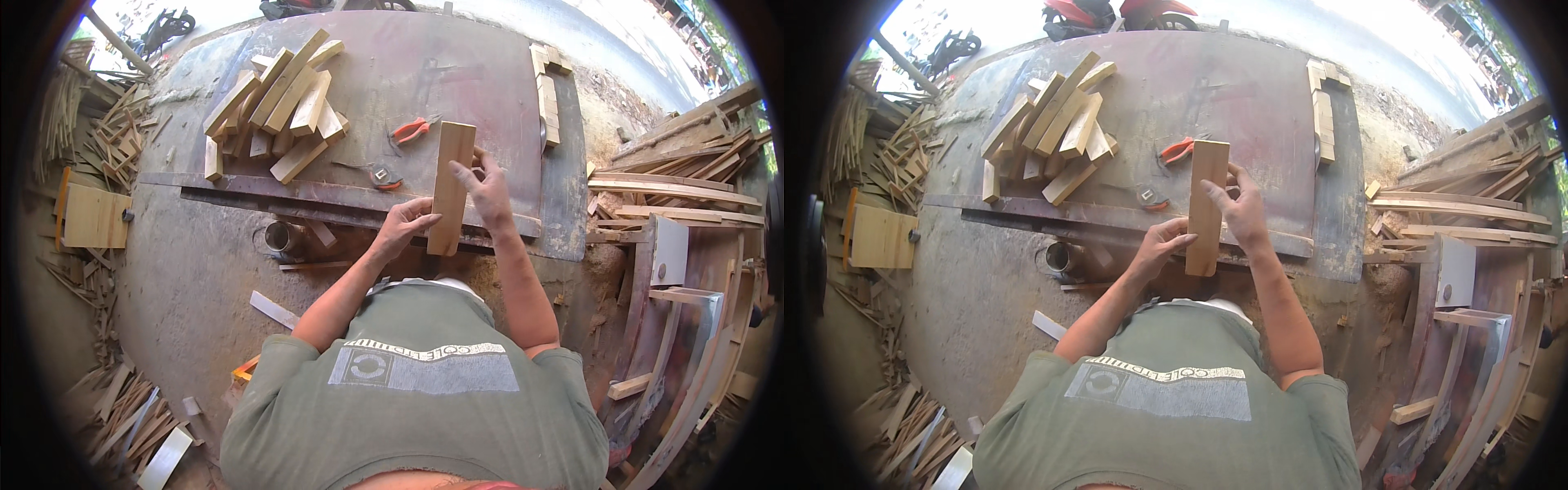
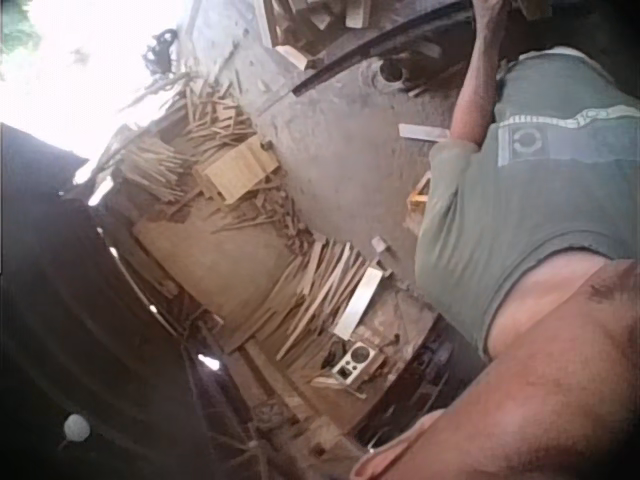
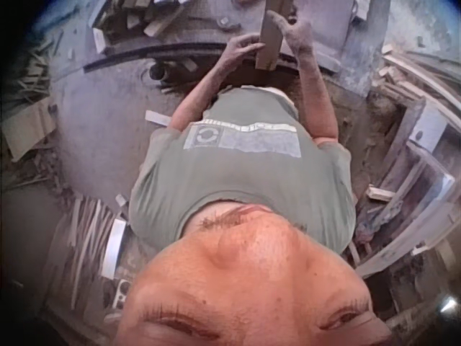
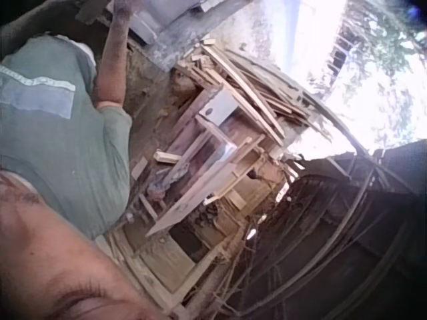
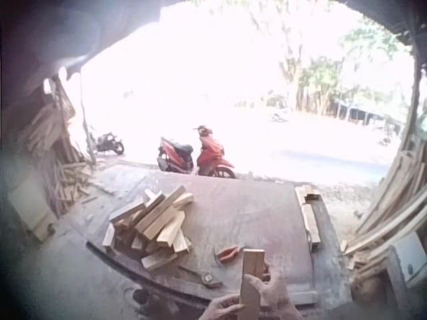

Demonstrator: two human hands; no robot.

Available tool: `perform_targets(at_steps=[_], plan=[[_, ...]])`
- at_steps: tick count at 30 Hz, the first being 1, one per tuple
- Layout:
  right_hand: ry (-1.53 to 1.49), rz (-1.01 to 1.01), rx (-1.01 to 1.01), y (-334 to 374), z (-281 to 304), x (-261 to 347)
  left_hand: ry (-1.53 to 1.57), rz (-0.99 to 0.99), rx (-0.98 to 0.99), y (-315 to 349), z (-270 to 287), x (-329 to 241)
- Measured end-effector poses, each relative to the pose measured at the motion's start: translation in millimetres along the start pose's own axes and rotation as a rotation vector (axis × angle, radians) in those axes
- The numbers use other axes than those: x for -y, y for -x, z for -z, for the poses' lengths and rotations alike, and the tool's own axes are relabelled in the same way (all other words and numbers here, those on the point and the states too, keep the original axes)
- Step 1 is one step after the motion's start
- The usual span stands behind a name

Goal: The person moves various wooden blocks and slats across a workbench, aligning them against a wooden guide and grouping them together. The person then picks up a cloth and wipes a large board in the background.

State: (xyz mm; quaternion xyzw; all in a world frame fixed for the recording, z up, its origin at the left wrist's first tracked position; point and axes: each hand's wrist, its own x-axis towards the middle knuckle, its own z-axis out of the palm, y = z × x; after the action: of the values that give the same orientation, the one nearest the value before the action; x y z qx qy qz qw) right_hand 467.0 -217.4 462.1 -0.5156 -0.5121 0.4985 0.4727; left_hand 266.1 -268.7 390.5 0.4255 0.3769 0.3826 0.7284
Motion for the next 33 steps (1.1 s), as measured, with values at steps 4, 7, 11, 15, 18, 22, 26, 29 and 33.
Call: perform_targets(at_steps=[4, 7, 11, 15, 18, 22, 26, 29, 33], plan=[[-0.273, -0.083, 0.065, -1, 14, -6, -0.013, -0.009, 0.043, -1, 5, -5], [-0.379, -0.138, 0.171, -3, 24, -18, -0.012, -0.027, 0.05, 2, 4, -8], [-0.848, -0.158, 0.334, -16, 22, -55, -0.007, -0.012, 0.104, -6, 6, -3], [-0.929, -0.169, 0.477, -22, 24, -63, -0.025, 0.031, 0.144, -11, -3, -10], [-0.423, -0.214, 0.338, -34, 52, -59, -0.3, -0.086, -0.017, -20, 28, 9], [0.672, -0.025, 0.248, -37, 108, -64, -1.438, -0.285, -0.494, -14, 116, 9], [1.406, 0.088, 0.24, -35, 158, -111, -1.689, 0.048, -0.431, 6, 210, 59], [1.386, 0.114, 0.277, -24, 191, -154, -1.699, -0.123, -0.393, 10, 219, 66], [1.352, 0.174, 0.298, -14, 184, -165, -1.687, -0.113, -0.411, 9, 225, 72]])
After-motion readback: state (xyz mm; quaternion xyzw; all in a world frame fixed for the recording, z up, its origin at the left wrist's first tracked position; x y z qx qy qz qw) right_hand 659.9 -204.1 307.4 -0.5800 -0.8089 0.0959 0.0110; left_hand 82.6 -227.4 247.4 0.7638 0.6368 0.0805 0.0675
